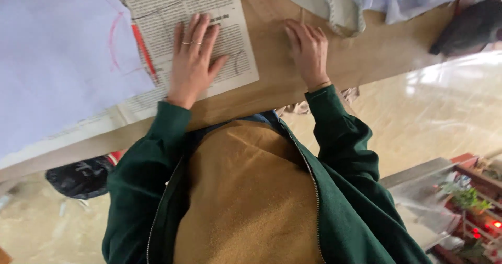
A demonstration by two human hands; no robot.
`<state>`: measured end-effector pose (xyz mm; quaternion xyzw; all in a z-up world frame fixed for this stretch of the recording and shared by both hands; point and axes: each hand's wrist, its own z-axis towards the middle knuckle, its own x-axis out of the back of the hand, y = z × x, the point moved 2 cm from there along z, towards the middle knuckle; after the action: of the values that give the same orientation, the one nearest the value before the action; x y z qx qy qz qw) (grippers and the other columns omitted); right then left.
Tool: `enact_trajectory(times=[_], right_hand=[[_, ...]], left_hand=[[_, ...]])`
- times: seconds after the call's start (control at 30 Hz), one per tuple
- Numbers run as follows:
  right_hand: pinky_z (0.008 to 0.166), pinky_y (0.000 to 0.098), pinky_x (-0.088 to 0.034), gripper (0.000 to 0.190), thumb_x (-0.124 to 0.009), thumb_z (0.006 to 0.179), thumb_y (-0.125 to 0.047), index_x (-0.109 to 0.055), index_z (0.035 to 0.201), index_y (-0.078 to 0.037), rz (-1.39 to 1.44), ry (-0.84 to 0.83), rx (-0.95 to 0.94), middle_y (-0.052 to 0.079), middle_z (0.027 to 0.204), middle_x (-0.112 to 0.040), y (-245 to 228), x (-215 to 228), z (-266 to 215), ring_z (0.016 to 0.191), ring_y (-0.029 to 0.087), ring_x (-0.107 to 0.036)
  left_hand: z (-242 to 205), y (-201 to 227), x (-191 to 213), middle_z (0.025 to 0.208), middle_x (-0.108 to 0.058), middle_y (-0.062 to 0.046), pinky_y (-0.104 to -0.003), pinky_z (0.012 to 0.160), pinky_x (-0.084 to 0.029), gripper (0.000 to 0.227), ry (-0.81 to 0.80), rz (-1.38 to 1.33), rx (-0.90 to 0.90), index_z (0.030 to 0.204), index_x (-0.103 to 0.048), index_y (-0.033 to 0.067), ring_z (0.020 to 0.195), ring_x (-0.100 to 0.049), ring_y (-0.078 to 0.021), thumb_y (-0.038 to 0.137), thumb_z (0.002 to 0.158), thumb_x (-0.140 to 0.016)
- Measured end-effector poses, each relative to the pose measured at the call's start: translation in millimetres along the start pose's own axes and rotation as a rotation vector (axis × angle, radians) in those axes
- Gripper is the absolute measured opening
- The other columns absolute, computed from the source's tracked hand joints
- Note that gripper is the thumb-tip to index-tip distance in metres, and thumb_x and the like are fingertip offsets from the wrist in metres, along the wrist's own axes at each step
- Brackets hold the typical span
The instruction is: The person draws curved lines on a white paper pattern using a red pen. They then use a ruler and a measuring tape to measure and mark the pattern, continuing to draw lines to complete the design.
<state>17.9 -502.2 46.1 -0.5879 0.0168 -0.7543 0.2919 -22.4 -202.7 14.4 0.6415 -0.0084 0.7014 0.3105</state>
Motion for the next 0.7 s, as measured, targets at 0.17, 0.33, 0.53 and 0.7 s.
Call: enact_trajectory(times=[0.17, 0.33, 0.53, 0.7], right_hand=[[0.082, 0.0443, -0.047, 0.013, -0.061, 0.108, -0.008, -0.070, 0.114, 0.000, 0.073, -0.035, 0.112, 0.015, 0.100, -0.063, 1, 19, 17, 0.094, 0.034, -0.062], [0.083, 0.0414, -0.050, 0.014, -0.059, 0.109, -0.012, -0.069, 0.113, -0.002, 0.184, -0.032, 0.116, 0.013, 0.101, -0.060, 23, 40, 13, 0.092, 0.034, -0.063], [0.089, 0.0466, -0.050, 0.020, -0.062, 0.107, -0.006, -0.070, 0.125, -0.004, 0.169, -0.071, 0.129, 0.014, 0.106, -0.068, 58, 43, 35, 0.098, 0.037, -0.066], [0.087, 0.0426, -0.052, 0.019, -0.058, 0.107, 0.001, -0.069, 0.123, -0.003, 0.307, -0.108, 0.226, 0.014, 0.105, -0.066, 2, 26, 66, 0.095, 0.036, -0.066]], left_hand=[[-6, 35, 20, 0.168, -0.023, -0.019, -0.070, 0.123, -0.021, 0.060, 0.012, 0.125, 0.187, 0.162, -0.048, 0.0027, 0.155, -0.017, -0.0399, 0.035, 0.120, -0.076], [-32, 74, -6, 0.168, -0.025, -0.019, -0.073, 0.121, -0.013, 0.065, 0.131, 0.068, 0.479, 0.160, -0.046, 0.0084, 0.155, -0.016, -0.0434, 0.034, 0.110, -0.078], [-50, 69, -20, 0.159, -0.045, -0.017, -0.068, 0.115, -0.022, 0.047, 0.346, 0.139, 0.497, 0.145, -0.065, 0.0110, 0.148, -0.032, -0.0437, 0.036, 0.106, -0.074], [-74, 35, 6, 0.138, -0.060, -0.008, -0.055, 0.101, -0.039, 0.026, 0.485, 0.351, 0.680, 0.127, -0.072, 0.0197, 0.130, -0.054, -0.0335, 0.037, 0.108, -0.066]])
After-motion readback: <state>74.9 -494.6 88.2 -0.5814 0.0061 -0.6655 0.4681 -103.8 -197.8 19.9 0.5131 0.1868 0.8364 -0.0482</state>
